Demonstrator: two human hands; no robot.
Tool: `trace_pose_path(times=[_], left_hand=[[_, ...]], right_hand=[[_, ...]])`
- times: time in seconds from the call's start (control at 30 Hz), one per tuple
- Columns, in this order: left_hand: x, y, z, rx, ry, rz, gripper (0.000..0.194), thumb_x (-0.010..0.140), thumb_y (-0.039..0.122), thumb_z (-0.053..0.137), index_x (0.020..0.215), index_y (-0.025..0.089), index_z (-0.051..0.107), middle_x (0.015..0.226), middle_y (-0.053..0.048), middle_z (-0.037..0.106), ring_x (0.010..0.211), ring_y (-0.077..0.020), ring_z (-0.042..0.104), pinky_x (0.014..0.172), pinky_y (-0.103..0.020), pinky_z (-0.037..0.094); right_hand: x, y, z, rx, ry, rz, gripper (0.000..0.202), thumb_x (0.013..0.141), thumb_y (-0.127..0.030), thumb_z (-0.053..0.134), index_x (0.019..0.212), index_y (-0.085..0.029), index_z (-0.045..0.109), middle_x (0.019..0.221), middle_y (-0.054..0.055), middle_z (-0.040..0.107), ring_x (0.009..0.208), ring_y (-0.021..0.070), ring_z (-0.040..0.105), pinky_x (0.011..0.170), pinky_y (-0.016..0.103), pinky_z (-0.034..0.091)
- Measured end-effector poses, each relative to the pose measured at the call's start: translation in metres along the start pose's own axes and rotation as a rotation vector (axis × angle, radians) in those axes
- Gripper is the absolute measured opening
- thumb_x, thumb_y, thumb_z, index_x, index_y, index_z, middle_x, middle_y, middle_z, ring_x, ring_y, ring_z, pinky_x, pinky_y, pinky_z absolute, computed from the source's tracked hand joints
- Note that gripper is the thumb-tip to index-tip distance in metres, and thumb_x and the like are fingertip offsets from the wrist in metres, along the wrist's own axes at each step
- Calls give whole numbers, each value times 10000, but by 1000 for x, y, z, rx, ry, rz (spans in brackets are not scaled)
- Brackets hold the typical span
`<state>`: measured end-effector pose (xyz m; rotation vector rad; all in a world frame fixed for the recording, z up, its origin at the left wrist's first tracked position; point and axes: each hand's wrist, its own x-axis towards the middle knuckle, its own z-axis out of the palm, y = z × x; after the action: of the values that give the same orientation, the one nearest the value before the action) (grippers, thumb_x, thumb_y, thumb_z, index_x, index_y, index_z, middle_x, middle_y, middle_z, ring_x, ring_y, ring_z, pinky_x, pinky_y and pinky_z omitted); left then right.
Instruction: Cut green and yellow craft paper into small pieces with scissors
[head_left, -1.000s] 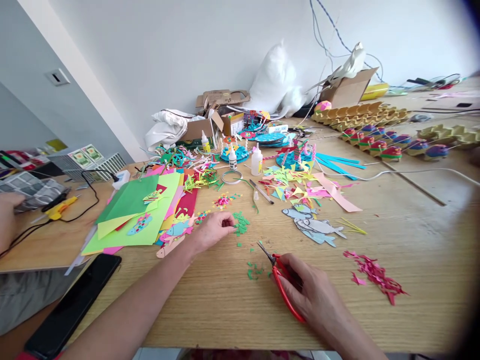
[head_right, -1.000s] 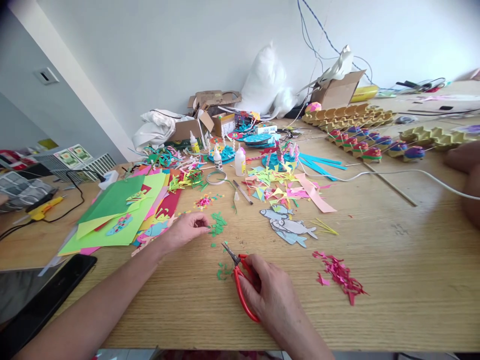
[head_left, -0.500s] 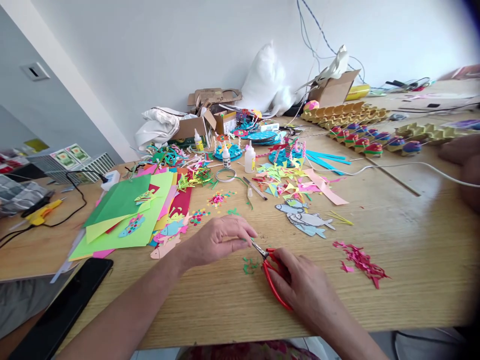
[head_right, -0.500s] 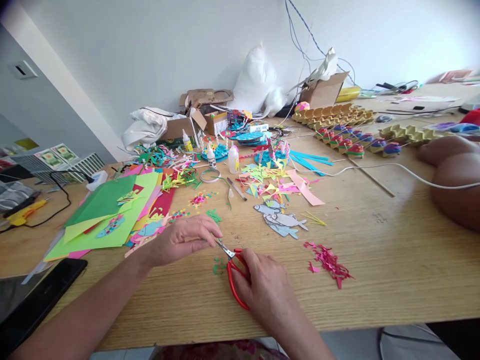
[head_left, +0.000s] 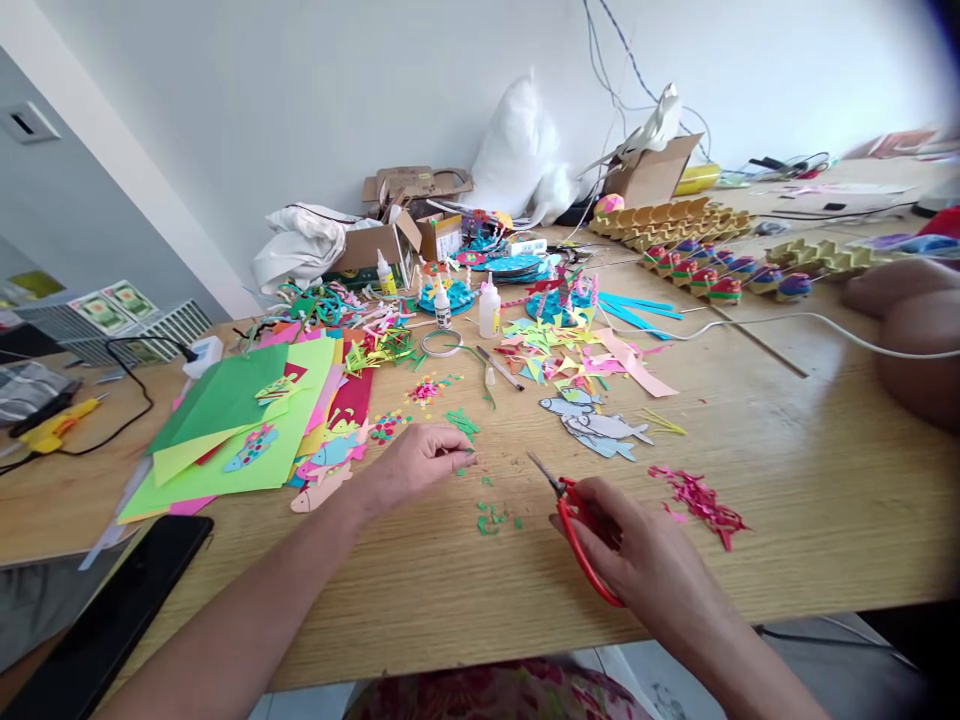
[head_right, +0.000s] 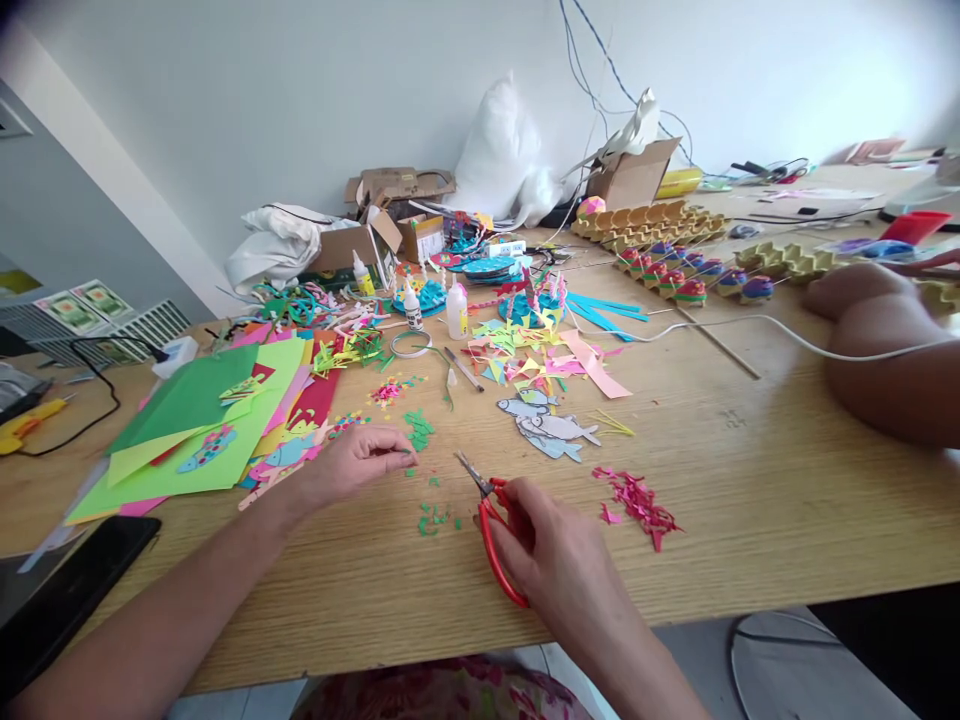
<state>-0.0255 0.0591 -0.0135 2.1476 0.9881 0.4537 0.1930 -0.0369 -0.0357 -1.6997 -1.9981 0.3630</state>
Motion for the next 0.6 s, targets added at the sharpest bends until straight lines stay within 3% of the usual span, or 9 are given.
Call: trace_pose_path(times=[0.1, 0.23, 0.47, 0.6], left_hand=[[-1, 8, 4, -216, -42, -154, 235, 759, 309, 497, 613, 137, 560, 555, 32, 479, 551, -86, 447, 526, -193, 337], [-3, 19, 10, -301, -89, -222, 216, 730, 322, 520, 623, 136, 541, 533, 46, 443, 515, -74, 392, 488, -192, 282], [-4, 20, 18, -296, -114, -148, 246, 721, 303, 516, 538, 149, 458, 519, 59, 348, 515, -72, 331, 479, -198, 244], [-7, 24, 18, -320, -120, -149, 191, 711, 272, 525, 571, 144, 496, 541, 52, 392, 530, -75, 359, 489, -196, 265]], right_hand=[[8, -4, 4, 381, 17, 76, 147, 748, -348, 524, 737, -210, 473, 579, -26, 533, 520, 131, 510, 470, 224, 381], [23, -17, 9, 722, 36, 95, 180, 700, -310, 581, 797, -207, 469, 764, 21, 585, 618, 140, 533, 544, 254, 428], [40, -37, 14, 890, -1, 82, 211, 653, -277, 622, 751, -201, 451, 687, 0, 578, 602, 141, 537, 560, 271, 431], [42, -37, 16, 935, 2, 83, 213, 646, -229, 627, 757, -200, 448, 645, -29, 549, 579, 123, 521, 542, 246, 416]])
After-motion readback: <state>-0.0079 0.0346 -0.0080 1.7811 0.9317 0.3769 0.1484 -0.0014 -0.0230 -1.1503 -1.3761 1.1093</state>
